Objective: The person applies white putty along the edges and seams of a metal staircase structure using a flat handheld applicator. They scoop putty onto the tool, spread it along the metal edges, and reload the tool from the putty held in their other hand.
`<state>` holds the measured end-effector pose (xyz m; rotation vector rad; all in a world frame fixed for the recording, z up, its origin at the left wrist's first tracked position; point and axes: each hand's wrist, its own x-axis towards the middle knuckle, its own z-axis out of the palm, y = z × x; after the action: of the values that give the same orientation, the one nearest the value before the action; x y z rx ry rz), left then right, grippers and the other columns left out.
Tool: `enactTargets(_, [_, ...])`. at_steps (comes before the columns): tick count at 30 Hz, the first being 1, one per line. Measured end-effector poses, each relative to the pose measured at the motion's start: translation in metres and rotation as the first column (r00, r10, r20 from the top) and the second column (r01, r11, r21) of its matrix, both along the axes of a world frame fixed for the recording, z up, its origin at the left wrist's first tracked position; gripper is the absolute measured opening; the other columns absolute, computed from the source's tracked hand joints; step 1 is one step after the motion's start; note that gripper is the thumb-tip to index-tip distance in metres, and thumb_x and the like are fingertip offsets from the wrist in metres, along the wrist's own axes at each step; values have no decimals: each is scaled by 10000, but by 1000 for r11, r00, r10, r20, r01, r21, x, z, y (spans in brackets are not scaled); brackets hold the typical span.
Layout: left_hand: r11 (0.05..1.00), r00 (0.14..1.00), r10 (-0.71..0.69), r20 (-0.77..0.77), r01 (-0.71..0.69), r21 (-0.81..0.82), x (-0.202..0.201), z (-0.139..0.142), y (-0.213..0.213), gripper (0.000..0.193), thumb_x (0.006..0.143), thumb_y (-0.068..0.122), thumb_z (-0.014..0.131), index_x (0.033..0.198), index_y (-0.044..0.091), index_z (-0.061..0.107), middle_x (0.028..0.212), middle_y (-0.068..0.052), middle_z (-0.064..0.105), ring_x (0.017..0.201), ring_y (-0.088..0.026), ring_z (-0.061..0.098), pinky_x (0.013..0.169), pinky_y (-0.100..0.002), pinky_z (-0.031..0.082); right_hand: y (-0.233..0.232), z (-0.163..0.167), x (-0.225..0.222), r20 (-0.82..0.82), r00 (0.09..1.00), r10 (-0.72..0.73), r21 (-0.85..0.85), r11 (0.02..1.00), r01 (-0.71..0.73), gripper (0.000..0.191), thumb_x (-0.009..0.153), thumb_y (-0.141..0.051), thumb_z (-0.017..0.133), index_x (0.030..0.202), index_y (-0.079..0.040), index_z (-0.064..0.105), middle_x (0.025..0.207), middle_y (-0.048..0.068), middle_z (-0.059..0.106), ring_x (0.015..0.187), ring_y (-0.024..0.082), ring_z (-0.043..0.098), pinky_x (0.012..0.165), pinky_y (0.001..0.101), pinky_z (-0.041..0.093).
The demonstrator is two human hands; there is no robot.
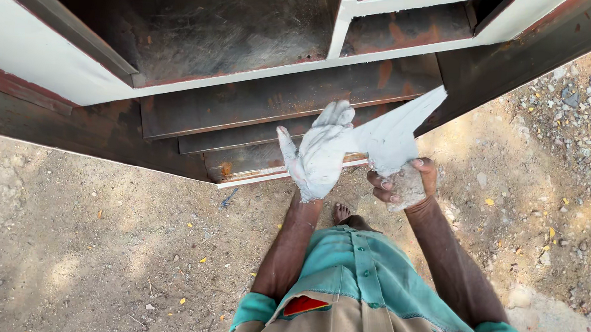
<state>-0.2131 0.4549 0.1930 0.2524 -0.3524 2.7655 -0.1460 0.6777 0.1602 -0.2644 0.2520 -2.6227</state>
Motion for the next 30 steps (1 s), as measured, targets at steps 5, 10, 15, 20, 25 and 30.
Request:
enactTargets(5, [989,988,-139,-72,142,32,-11,-7,-13,1089,990,754,443,1620,-89,163,1688,-267,183,1562,-412,265,1321,-501,193,38,-7,39,105,958,-268,34,963,266,662,964,-266,630,1523,43,455,1199,194,616,976,299,565,665,371,510])
enactTargets(10, [912,913,-406,22,404,75,5,-50,-4,1049,1041,713,434,1616,-125,174,1684,-330,205,1530,-421,283,1305,-479,289,28,-2,60,100,948,-302,96,951,293,667,919,-262,652,1485,39,468,1273,219,612,960,298,571,640,375,519])
enactTargets(15, [916,928,-369,57,354,188,4,-88,40,991,1088,702,417,1552,-158,252,1594,-338,351,1490,-434,334,1233,-417,383,-23,2,56,-221,896,-385,921,219,321,556,912,-231,639,1435,-55,573,1159,197,631,824,334,574,635,414,501])
enactTargets(20, [951,971,20,240,56,-304,-24,-75,55,828,1014,613,423,1546,-13,312,1633,-216,368,1553,-334,302,1296,-501,229,-48,9,41,-731,637,243,486,-471,737,787,696,-161,744,1451,-76,539,1518,206,493,1407,390,478,1128,520,454])
enactTargets(25, [981,994,5,111,16,-191,-20,-47,8,924,1035,643,422,1606,-54,220,1667,-271,262,1558,-382,275,1326,-495,141,-22,5,31,-494,841,218,763,-354,540,760,733,-104,737,1462,-88,523,1546,168,464,1431,363,483,1163,471,445])
enactTargets(30, [966,964,50,261,19,-257,-18,-75,-32,934,1033,626,408,1628,-56,174,1689,-272,220,1562,-394,268,1337,-487,142,4,20,0,-655,754,54,656,-453,603,823,715,-51,669,1505,-78,441,1596,183,423,1475,379,455,1189,451,443])
